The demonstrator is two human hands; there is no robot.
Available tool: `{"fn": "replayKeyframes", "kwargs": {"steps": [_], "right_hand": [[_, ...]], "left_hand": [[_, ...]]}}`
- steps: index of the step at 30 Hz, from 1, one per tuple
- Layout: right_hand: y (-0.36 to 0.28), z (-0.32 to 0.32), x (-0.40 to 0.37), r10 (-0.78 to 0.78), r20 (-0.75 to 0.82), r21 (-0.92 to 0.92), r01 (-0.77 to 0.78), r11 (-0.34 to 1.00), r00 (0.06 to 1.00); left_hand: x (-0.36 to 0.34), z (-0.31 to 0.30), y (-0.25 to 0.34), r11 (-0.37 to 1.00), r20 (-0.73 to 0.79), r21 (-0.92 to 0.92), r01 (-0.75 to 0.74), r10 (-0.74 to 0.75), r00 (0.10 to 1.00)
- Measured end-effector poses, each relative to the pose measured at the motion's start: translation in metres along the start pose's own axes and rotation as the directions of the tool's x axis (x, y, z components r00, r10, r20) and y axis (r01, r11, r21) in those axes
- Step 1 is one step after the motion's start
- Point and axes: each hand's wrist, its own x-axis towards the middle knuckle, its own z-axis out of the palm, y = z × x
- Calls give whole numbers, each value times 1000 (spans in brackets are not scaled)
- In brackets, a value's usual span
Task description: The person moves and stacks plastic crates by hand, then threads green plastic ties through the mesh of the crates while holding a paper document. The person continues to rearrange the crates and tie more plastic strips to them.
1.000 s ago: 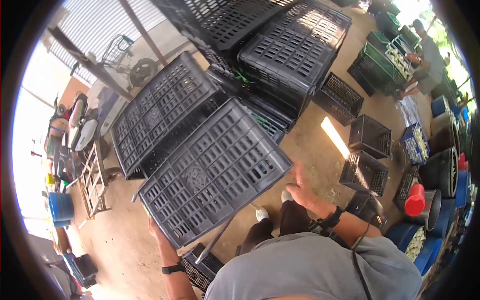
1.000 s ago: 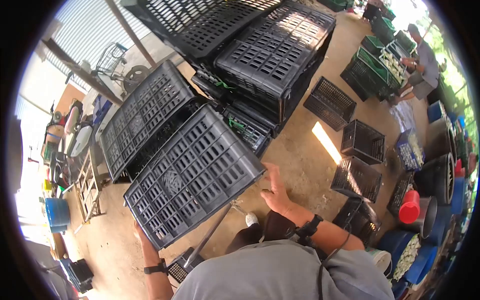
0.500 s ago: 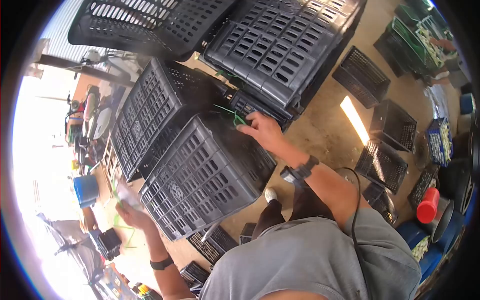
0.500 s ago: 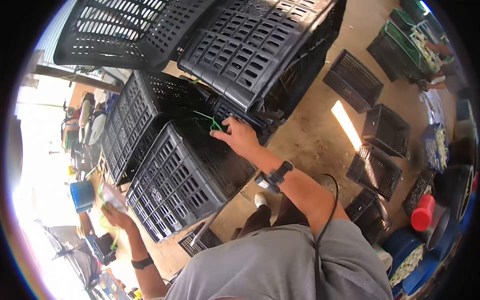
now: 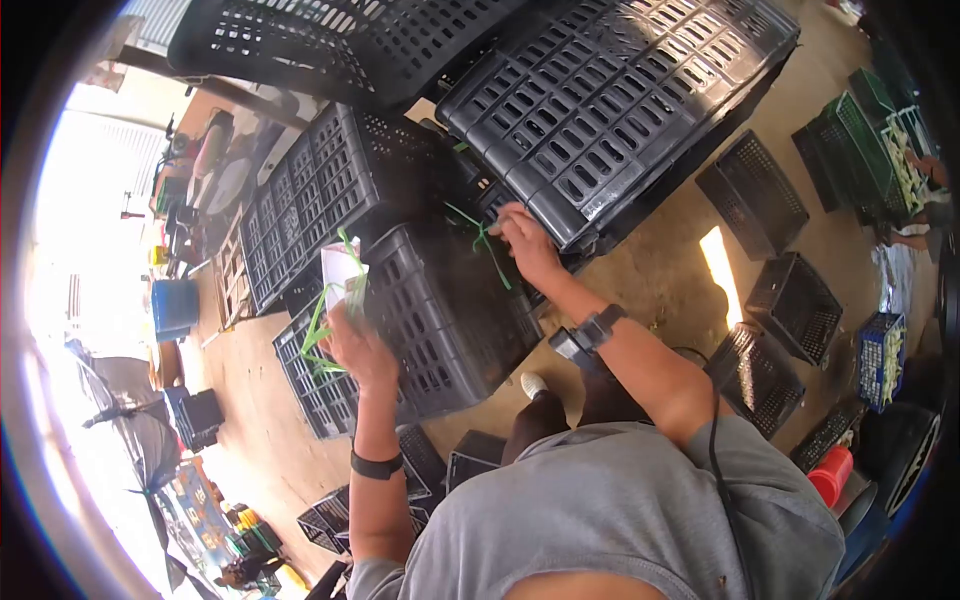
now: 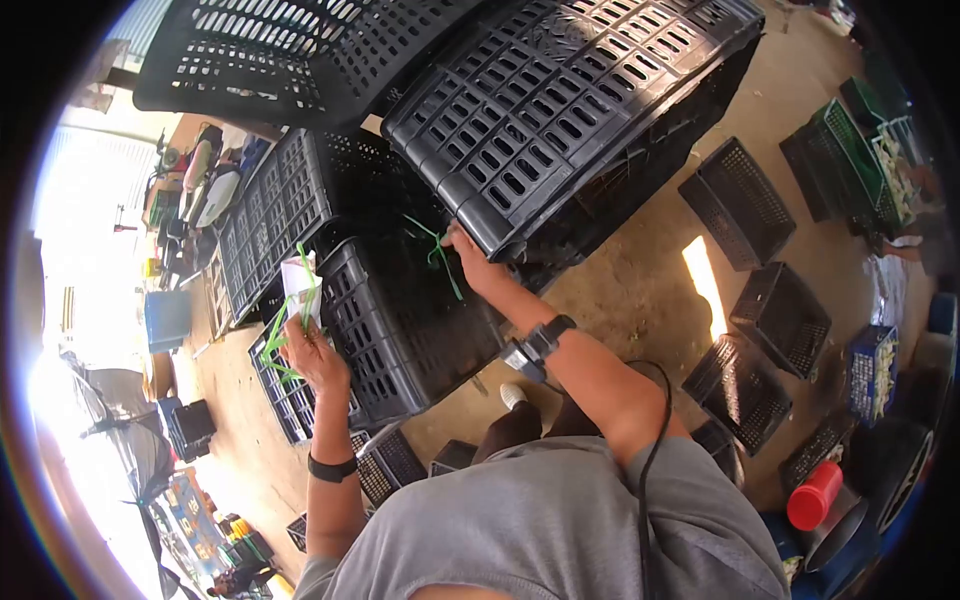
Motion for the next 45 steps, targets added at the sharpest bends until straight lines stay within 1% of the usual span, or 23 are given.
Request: {"fn": "replayKeyframes", "kwargs": {"steps": [1,2,4,5,6,8,10,12,14,16,18,20,21,23,24,26,30,32,33,35,42,44,45], "right_hand": [[2,6,3,248,26,345,-241,907,969],[12,7,5,251,39,348,-248,904,967],[32,4,11,351,273,728,-430,534,896],[35,1,5,307,259,808,-380,451,916],[24,1,-8,309,265,808,-385,445,913],[-13,0,-33,423,263,579,-492,650,867],[-11,-8,-40,513,203,636,-510,579,834],[-21,-11,-43,449,117,680,-401,614,886],[-24,-13,-49,466,55,623,-395,675,883],[-23,-26,-59,653,-62,433,-569,699,755],[6,-41,-75,700,-58,355,-640,681,712],[0,-41,-81,782,197,335,-790,513,591],[-4,-35,-77,780,192,333,-788,518,595],[-15,-19,-63,616,73,174,-618,766,784],[-22,-18,-56,613,74,176,-615,768,787],[-31,-14,-45,612,242,77,-644,761,753],[-12,-20,-45,537,234,-48,-542,839,811],[-15,-26,-53,606,416,68,-688,722,678],[-17,-29,-56,608,409,71,-688,722,680],[-22,-35,-57,509,428,296,-648,702,747],[-43,-21,-70,301,453,458,-509,729,839],[-37,-34,-64,434,290,77,-473,878,853],[-29,-47,-68,436,295,69,-474,878,850]], "left_hand": [[-2,3,2,1000,-41,16,-17,18,999],[-3,5,2,999,-81,32,-38,40,996],[-3,6,-2,999,-76,48,-12,15,997],[-2,7,-5,997,-5,35,73,-73,997],[-3,7,-6,987,71,29,159,-161,984],[-4,2,-2,985,83,-19,170,-168,982],[-13,-1,-3,997,-28,-70,14,-16,999],[-11,-2,-2,997,-25,-63,40,-41,999],[-11,1,-8,994,42,-65,88,-86,995],[-12,2,-9,992,32,-91,89,-86,996],[-13,3,-11,991,-10,-136,19,-20,1000],[-11,1,-11,987,-13,-162,15,-17,1000],[-11,1,-11,987,-14,-162,-3,1,1000],[-12,0,-8,986,-16,-164,-21,18,1000],[-12,-2,-6,983,19,-185,12,-8,1000],[-11,-4,-6,979,55,-199,34,-24,998],[-11,-2,-8,980,27,-198,-11,16,1000],[-12,-2,-8,980,35,-197,12,-5,999],[-12,1,-11,985,-26,-164,-50,46,999],[-12,1,-9,983,-33,-172,-64,60,998],[-14,-6,-8,983,7,-183,-4,6,1000],[-15,-4,-8,980,5,-201,4,-3,1000],[-12,-7,-4,985,65,-168,27,-16,998]]}}
